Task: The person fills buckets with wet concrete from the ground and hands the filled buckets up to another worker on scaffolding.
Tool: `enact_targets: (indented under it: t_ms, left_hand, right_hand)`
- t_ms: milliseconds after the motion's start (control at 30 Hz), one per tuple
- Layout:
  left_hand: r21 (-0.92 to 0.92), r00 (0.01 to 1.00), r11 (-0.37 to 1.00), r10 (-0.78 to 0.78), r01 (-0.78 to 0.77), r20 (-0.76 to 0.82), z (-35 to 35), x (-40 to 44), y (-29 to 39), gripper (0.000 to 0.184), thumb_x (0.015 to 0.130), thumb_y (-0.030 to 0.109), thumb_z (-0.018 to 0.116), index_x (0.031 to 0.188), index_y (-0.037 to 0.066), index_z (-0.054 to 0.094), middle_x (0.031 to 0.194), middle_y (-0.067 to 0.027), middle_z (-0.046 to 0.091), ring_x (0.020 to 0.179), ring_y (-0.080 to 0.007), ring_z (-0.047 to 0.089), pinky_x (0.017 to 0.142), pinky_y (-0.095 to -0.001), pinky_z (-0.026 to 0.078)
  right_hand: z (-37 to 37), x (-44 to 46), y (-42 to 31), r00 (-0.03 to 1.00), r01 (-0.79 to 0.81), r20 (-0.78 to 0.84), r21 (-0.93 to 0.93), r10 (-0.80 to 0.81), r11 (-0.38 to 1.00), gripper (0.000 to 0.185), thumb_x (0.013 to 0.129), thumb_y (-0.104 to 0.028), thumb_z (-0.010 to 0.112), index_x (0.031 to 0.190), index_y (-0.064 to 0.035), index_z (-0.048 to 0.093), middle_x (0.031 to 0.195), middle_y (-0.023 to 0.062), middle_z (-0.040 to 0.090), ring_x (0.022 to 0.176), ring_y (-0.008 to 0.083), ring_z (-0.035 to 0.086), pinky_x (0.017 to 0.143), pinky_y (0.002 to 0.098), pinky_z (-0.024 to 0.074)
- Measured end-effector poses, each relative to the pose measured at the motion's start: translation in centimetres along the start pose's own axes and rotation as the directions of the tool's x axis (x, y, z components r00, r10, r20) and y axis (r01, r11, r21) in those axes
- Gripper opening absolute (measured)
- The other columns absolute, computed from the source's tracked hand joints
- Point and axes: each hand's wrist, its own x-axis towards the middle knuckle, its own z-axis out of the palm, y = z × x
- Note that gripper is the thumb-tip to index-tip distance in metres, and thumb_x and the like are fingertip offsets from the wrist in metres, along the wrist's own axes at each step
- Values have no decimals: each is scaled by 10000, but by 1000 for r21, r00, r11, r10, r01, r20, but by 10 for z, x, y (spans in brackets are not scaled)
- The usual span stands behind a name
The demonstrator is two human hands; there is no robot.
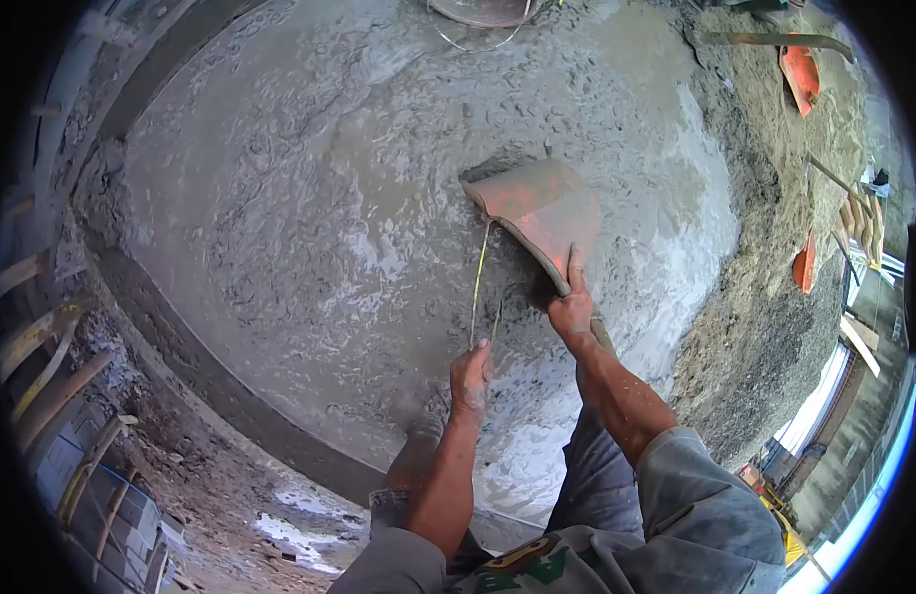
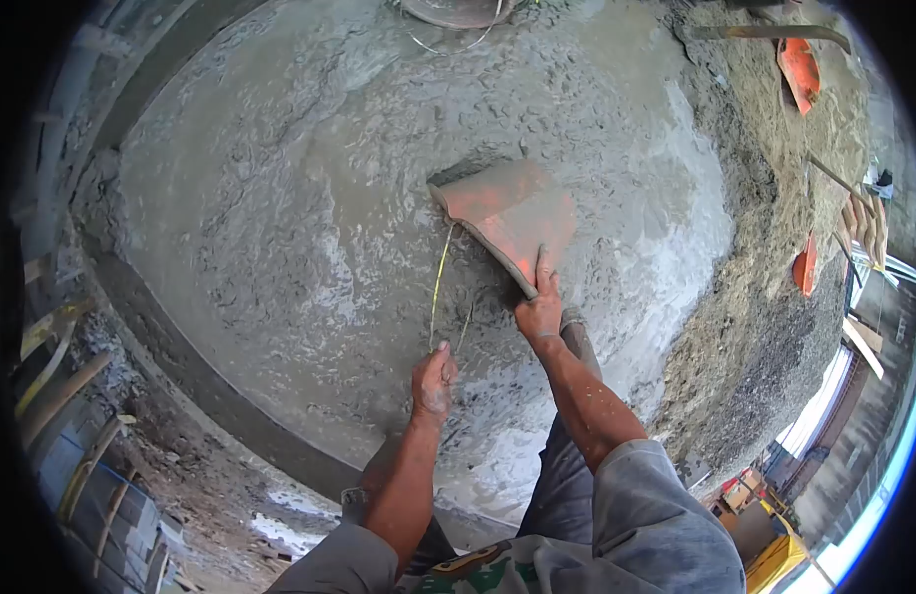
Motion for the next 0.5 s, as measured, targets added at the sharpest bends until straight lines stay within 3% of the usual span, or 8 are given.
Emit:
enact_targets:
  t_ms: [100, 133, 233, 300, 333, 433, 500]
  left_hand:
    - [140, 994, 990, 40, -26, -97, -43, -41, 21, 425, 891, 337, 537, 565, 76, 459, 538, 21, 368, 523, -100, 344, 502, -290, 258]
    - [206, 990, 978, 60, -34, -125, -40, -58, 39, 432, 894, 350, 529, 576, 62, 470, 540, 16, 370, 527, -105, 351, 504, -297, 265]
    - [481, 971, 872, 187, -96, -146, -1, -87, 88, 463, 889, 416, 515, 663, 13, 532, 558, -28, 436, 557, -136, 393, 536, -320, 323]
    - [560, 951, 823, 240, -92, -197, 48, -110, 118, 455, 870, 439, 539, 673, 29, 560, 586, -17, 468, 577, -120, 408, 544, -287, 329]
    - [657, 933, 748, 298, -97, -202, 65, -120, 131, 488, 859, 459, 540, 772, -14, 620, 659, -77, 569, 641, -157, 483, 605, -317, 389]
    - [560, 911, 824, 293, -87, -289, 87, -167, 168, 456, 852, 424, 567, 862, -27, 635, 772, -80, 617, 682, -176, 518, 640, -319, 413]
    - [487, 861, 859, 361, -158, -359, 81, -192, 187, 437, 851, 401, 579, 917, -29, 625, 782, -59, 602, 659, -164, 504, 621, -303, 406]
  right_hand:
    - [29, -44, -33, 987, -100, 124, -3, 99, 995, 811, 685, 53, 496, 1427, -160, 247, 1200, 272, 497, 1092, 446, 487, 893, 415, 428]
    - [27, -49, -43, 971, -149, 203, 96, 128, 984, 815, 681, 32, 509, 1428, -166, 251, 1193, 267, 509, 1098, 419, 503, 891, 391, 430]
    - [16, -36, -52, 915, -323, 313, 189, 255, 927, 712, 651, 8, 543, 1342, -113, 417, 1085, 213, 583, 965, 366, 574, 800, 373, 455]
    - [-3, 0, -54, 792, -533, 496, 275, 357, 800, 579, 637, -19, 573, 1213, -46, 518, 985, 168, 603, 867, 309, 576, 722, 363, 449]
    - [-15, 9, -53, 687, -643, 612, 260, 392, 721, 519, 630, -33, 589, 1148, -12, 568, 935, 146, 613, 818, 281, 576, 683, 358, 446]
    - [-32, 31, -69, 476, -692, 773, 36, 419, 721, 375, 615, -53, 618, 977, 43, 606, 818, 104, 600, 707, 231, 542, 601, 354, 424]
    - [-47, 23, -99, 478, -629, 822, 74, 309, 774, 357, 623, -64, 623, 954, 67, 598, 808, 124, 603, 697, 248, 554, 598, 371, 431]
